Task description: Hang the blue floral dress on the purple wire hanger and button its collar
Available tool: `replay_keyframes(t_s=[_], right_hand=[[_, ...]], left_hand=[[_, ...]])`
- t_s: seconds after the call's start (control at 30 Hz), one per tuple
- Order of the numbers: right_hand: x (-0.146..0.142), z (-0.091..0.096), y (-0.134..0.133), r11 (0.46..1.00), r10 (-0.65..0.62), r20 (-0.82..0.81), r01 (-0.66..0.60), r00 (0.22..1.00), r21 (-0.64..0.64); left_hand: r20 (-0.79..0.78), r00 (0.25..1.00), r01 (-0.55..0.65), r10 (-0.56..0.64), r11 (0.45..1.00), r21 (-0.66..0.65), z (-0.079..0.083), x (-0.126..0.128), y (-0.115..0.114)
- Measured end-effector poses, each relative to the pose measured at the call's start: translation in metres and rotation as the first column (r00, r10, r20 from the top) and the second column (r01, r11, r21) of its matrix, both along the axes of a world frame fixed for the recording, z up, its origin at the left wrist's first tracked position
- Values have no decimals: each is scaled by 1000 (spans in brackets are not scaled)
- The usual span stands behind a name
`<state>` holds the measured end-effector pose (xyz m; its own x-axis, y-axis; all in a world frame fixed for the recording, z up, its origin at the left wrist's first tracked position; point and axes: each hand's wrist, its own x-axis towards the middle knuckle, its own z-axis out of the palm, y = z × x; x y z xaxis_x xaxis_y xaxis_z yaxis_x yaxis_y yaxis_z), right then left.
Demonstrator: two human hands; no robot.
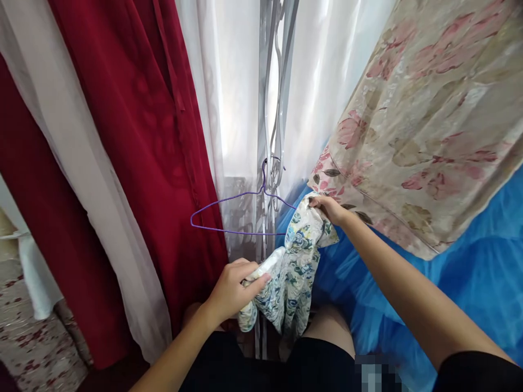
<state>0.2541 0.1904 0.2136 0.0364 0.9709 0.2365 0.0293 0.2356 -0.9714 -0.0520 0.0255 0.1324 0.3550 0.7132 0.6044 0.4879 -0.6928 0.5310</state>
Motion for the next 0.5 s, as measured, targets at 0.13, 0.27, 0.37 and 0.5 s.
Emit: replay_keyframes(t_s=[0.13, 0.27, 0.37, 0.5], right_hand=[[-16, -1, -4, 915, 330, -30, -327, 944, -234], [-8, -1, -14, 832, 486, -89, -491, 870, -257], [3, 0, -19, 799, 544, -57, -538, 837, -268], [8, 3, -23, 772, 593, -5, -571, 805, -279]], left_hand=[[-48, 998, -39, 41, 999, 25, 13, -51, 5], [-334, 932, -143, 138, 990, 9, 22, -110, 26], [-454, 853, -315, 256, 948, -56, 27, -141, 53], [-440, 824, -408, 356, 913, -25, 47, -156, 93]])
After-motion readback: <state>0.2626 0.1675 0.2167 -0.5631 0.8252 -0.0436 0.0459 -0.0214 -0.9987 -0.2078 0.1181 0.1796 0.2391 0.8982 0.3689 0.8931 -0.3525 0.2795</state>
